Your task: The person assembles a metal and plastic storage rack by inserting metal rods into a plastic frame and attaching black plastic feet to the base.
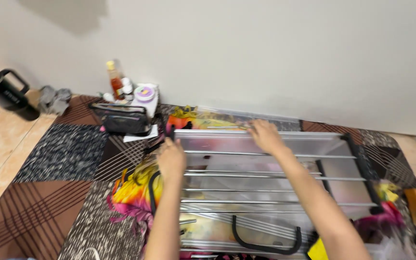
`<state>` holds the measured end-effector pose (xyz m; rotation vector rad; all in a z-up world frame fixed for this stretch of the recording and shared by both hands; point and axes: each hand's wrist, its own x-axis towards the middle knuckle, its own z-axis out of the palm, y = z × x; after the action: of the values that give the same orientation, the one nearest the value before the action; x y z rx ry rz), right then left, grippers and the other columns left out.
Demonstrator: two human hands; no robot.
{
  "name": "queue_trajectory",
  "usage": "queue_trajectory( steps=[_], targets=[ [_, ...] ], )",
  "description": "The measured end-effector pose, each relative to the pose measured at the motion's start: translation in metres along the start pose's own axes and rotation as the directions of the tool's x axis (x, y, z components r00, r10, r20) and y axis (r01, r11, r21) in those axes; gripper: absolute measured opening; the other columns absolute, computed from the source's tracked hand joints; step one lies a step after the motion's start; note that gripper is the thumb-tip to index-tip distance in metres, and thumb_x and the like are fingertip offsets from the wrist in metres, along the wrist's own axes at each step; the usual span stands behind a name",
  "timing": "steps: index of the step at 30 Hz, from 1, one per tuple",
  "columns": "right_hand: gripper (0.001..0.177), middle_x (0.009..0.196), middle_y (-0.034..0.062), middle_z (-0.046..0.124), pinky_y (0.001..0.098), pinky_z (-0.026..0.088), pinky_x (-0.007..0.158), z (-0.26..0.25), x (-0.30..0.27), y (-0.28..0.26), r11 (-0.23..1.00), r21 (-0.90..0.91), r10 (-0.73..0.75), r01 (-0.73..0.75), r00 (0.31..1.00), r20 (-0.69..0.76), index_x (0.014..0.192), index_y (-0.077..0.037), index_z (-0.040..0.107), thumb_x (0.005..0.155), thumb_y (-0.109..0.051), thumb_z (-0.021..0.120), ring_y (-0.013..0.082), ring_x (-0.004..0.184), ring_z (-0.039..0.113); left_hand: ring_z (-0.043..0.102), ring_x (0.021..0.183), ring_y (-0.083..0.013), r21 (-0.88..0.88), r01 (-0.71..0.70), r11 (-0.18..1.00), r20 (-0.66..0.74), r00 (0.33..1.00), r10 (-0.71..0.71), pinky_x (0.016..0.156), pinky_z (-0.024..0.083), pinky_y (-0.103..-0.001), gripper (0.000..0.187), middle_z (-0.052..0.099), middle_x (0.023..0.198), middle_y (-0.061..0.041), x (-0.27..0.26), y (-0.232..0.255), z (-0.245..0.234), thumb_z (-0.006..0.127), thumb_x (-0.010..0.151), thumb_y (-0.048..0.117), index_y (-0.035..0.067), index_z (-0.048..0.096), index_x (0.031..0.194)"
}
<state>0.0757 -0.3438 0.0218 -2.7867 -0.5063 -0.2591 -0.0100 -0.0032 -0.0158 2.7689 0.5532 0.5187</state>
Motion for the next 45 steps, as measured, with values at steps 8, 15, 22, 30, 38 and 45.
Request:
queue_trajectory(
  steps=[8, 15, 22, 30, 38, 45],
  targets=[
    [0.038, 0.122, 0.0282, 0.064, 0.0546, 0.047, 0.095, -0.065, -0.144, 0.227, 0.856, -0.13, 0.385, -0.5, 0.786, -0.484, 0.125, 0.004, 0.06, 0.1, -0.025, 0.06, 0.0454, 0.116, 0.058, 0.057, 0.128, -0.0364, -0.038, -0.284, 0.958, -0.382, 0.89, 0.248, 0.112, 0.041, -0.055, 0.039, 0.063, 0.131, -0.018, 0.0, 0.021, -0.024, 0.058, 0.101, 0.023, 0.0, 0.058, 0.133],
    [0.045, 0.113, 0.0359, 0.066, 0.052, 0.048, 0.096, -0.043, -0.174, 0.314, 0.772, 0.222, 0.633, -0.596, 0.755, -0.173, 0.136, 0.0, 0.057, 0.107, -0.033, 0.045, 0.0522, 0.112, 0.06, 0.054, 0.128, -0.0404, -0.338, -0.628, 0.701, -0.371, 0.774, 0.514, 0.111, 0.037, -0.055, 0.04, 0.061, 0.134, -0.023, -0.04, 0.206, 0.036, 0.061, 0.095, 0.025, -0.001, 0.063, 0.126],
    [0.046, 0.109, 0.0325, 0.069, 0.0479, 0.051, 0.091, -0.048, -0.193, 0.306, 0.779, 0.291, 0.61, -0.556, 0.779, -0.144, 0.128, 0.001, 0.059, 0.105, -0.037, 0.048, 0.0474, 0.105, 0.067, 0.037, 0.148, -0.0299, -0.394, -0.699, 0.596, -0.068, 0.669, 0.74, 0.122, 0.023, -0.056, 0.041, 0.051, 0.15, -0.016, -0.12, 0.402, 0.092, 0.049, 0.1, 0.022, 0.001, 0.057, 0.134],
    [0.042, 0.086, 0.0296, 0.07, 0.0481, 0.053, 0.08, -0.065, -0.2, 0.253, 0.697, 0.257, 0.684, -0.67, 0.728, 0.042, 0.124, 0.0, 0.055, 0.107, -0.037, 0.042, 0.0446, 0.084, 0.071, 0.054, 0.126, -0.0316, -0.248, -0.683, 0.687, 0.023, 0.705, 0.709, 0.119, 0.027, -0.054, 0.054, 0.065, 0.124, -0.014, -0.133, 0.443, 0.124, 0.055, 0.09, 0.018, -0.002, 0.055, 0.14],
    [0.041, 0.089, 0.026, 0.07, 0.0501, 0.052, 0.074, -0.062, -0.202, 0.237, 0.769, 0.255, 0.622, -0.587, 0.779, -0.081, 0.117, -0.002, 0.056, 0.108, -0.038, 0.039, 0.0448, 0.084, 0.069, 0.061, 0.109, -0.0283, -0.478, -0.603, 0.638, 0.082, 0.693, 0.716, 0.1, 0.04, -0.046, 0.015, 0.068, 0.107, -0.01, -0.138, 0.436, 0.134, 0.058, 0.098, 0.017, 0.007, 0.065, 0.107],
    [0.043, 0.088, 0.026, 0.069, 0.0478, 0.053, 0.077, -0.061, -0.208, 0.236, 0.736, 0.29, 0.65, -0.612, 0.759, -0.048, 0.119, -0.002, 0.053, 0.108, -0.04, 0.039, 0.0432, 0.085, 0.071, 0.063, 0.103, -0.0255, -0.463, -0.681, 0.568, -0.144, 0.69, 0.71, 0.094, 0.041, -0.043, 0.017, 0.069, 0.1, -0.007, -0.137, 0.43, 0.13, 0.06, 0.085, 0.013, 0.01, 0.067, 0.1]
  ],
)
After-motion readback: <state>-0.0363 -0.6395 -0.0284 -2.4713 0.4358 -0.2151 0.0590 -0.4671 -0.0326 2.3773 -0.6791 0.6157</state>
